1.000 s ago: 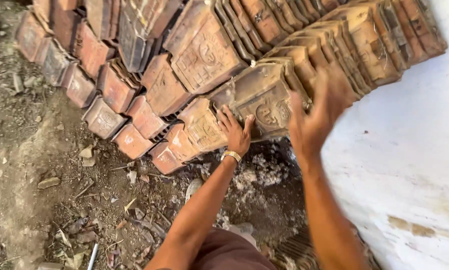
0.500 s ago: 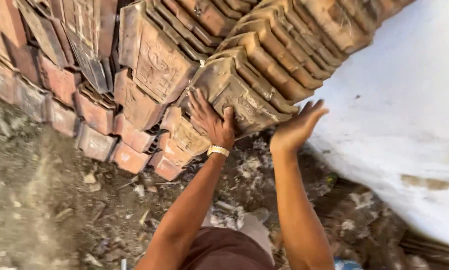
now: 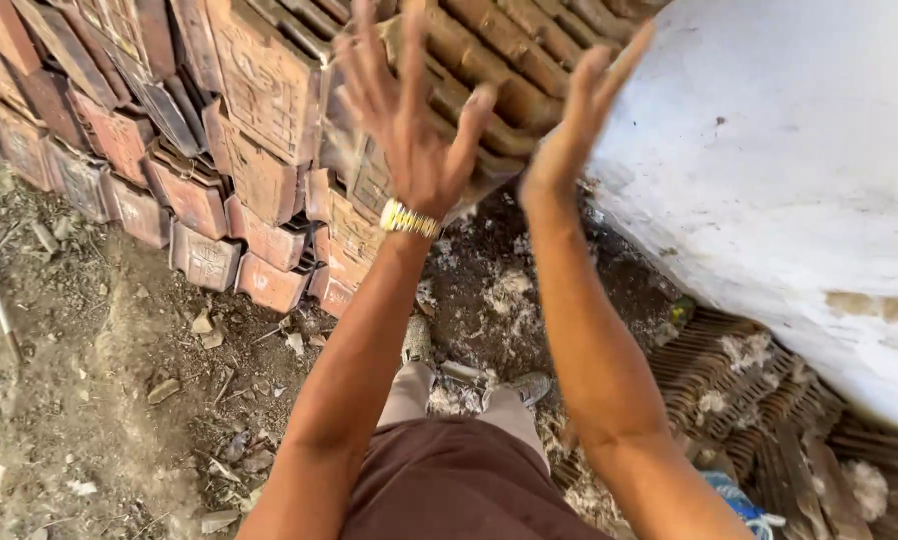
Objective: The person is seen moving roof tiles and clearing the area.
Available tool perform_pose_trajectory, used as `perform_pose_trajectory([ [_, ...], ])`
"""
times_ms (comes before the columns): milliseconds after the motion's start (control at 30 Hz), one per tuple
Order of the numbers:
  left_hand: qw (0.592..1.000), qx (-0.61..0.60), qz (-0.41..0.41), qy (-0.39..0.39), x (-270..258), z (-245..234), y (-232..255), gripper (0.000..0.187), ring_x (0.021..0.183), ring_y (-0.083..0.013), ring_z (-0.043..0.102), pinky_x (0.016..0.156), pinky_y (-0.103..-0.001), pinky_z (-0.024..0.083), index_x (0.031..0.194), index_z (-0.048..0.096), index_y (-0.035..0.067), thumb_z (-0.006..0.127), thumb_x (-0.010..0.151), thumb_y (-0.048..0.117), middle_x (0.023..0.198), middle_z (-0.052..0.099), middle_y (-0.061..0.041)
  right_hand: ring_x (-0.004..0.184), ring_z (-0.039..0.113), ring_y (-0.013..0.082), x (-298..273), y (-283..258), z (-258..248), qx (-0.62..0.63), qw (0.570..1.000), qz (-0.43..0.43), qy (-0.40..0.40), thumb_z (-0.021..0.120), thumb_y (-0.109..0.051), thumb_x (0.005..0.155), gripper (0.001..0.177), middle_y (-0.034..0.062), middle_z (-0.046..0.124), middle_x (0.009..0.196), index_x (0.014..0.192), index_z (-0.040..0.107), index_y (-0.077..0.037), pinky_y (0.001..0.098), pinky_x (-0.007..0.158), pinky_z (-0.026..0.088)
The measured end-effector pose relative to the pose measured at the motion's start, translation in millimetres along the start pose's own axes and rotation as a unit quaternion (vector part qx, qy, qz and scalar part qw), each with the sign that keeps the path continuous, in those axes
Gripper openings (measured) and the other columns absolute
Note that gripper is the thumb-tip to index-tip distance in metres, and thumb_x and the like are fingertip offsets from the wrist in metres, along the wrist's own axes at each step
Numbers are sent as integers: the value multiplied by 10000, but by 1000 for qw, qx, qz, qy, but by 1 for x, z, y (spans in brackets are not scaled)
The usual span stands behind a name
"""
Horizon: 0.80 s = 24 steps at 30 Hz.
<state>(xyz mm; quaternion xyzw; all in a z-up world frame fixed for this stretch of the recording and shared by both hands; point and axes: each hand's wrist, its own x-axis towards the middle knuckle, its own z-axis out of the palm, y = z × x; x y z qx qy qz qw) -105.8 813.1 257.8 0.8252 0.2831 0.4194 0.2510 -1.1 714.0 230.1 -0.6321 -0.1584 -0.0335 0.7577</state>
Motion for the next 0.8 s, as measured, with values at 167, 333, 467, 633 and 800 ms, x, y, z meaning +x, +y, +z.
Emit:
perform_pose_trajectory([
  [167,999,5,18,38,-4,22,-19,524,1596,-275,184,1294,-546,154,1548,522,365,570,1030,297,1676,331,42,1670,-137,275,-4,-14,13,-129,990,-44,-18,399,-625,1152,805,73,-77,1774,1692,30,-156,523,1379,-55],
  [333,1000,7,-16,-22,13,2,15,643,1629,-379,141,1306,-686,40,1525,552,285,583,889,201,1691,361,-55,1673,-136,314,31,-13,-35,-178,978,-82,-75,460,-577,1131,812,103,-57,1801,1710,34,-200,576,1364,-74],
  [467,971,193,-18,-137,48,8,48,523,1606,-355,103,1267,-706,16,1529,473,393,552,1016,466,1734,221,-40,1662,61,351,112,-50,-42,-392,893,-206,-74,550,-563,1103,704,106,54,1771,1679,260,-281,630,1317,64],
  [633,958,202,6,-204,61,18,55,668,1520,-427,135,1165,-739,32,1594,348,329,385,1004,640,1685,123,-102,1607,175,399,177,-94,1,-535,779,-210,-250,508,-572,1128,612,67,250,1738,1645,393,-266,691,1283,137],
  [800,952,225,3,-208,67,14,65,652,1517,-444,202,1182,-717,100,1536,409,368,370,960,670,1666,153,-111,1466,266,461,187,-82,25,-582,712,-276,-280,543,-495,1066,533,119,355,1619,1543,469,-270,737,1118,118],
])
